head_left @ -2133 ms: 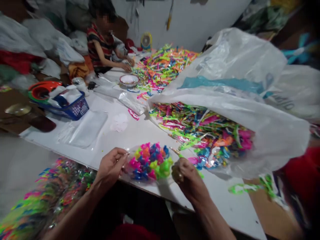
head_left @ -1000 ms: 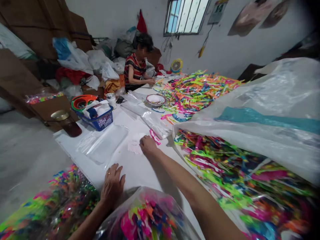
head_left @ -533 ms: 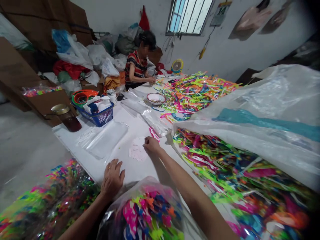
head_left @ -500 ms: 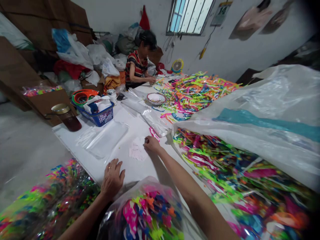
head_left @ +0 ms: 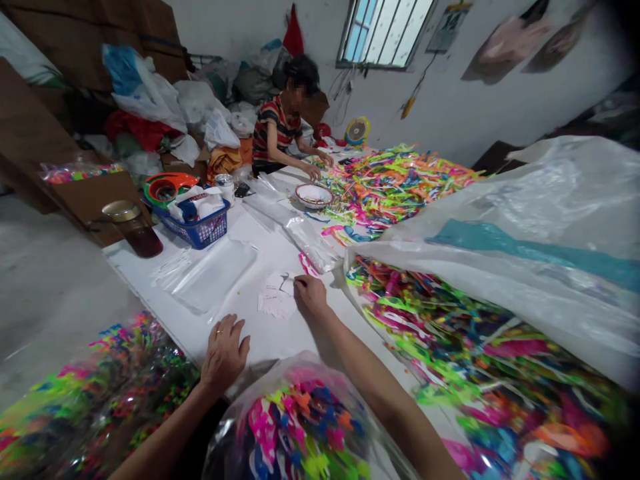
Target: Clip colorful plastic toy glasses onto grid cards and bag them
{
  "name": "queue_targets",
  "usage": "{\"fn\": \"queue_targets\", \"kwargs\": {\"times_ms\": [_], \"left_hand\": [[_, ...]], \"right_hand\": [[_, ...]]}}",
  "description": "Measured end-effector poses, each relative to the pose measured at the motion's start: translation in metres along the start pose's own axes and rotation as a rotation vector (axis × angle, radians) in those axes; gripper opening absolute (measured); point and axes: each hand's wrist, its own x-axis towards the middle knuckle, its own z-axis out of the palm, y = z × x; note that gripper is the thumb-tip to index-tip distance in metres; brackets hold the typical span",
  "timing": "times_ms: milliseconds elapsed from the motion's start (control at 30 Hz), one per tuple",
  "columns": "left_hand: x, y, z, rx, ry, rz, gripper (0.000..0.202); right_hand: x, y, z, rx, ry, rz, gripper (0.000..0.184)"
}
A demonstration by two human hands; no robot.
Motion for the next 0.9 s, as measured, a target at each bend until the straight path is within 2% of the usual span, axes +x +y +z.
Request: {"fn": "queue_targets", "kwargs": {"times_ms": [200, 333, 500, 600, 667, 767, 833, 900], "left_hand": [[0.000, 0.000, 0.001, 0.000, -0.017, -0.020, 0.034], [0.001, 0.000, 0.002, -0.030, -0.007, -0.041, 0.035], [0.002, 0.000, 0.000, -0.062, -0.032, -0.055, 0.036], [0.002, 0.002, -0.003, -0.164, -0.069, -0.109, 0.036], [0.005, 0.004, -0.009, -0.252, -0.094, -0.156, 0.037], [0.022, 0.004, -0.033, -0.524, -0.154, -0.311, 0.037], [0.045, 0.005, -0.069, -0.748, -0.213, -0.415, 0.043], [0.074, 0.011, -0.122, -0.862, -0.247, -0.368, 0.053]], "right_hand": [[-0.013, 0.000, -0.022, -0.058, 0.019, -0.018, 0.029], [-0.025, 0.007, -0.028, -0.049, 0.063, -0.044, 0.026], [-0.039, 0.015, -0.028, 0.314, 0.181, 0.037, 0.023], [-0.048, 0.011, -0.047, 0.630, 0.188, 0.168, 0.021], [-0.060, 0.004, -0.077, 0.844, 0.222, 0.174, 0.018], [-0.094, -0.016, -0.150, 0.880, 0.340, -0.038, 0.019], [-0.132, -0.039, -0.205, 0.749, 0.412, -0.224, 0.017], [-0.177, -0.069, -0.254, 0.538, 0.445, -0.398, 0.014]]}}
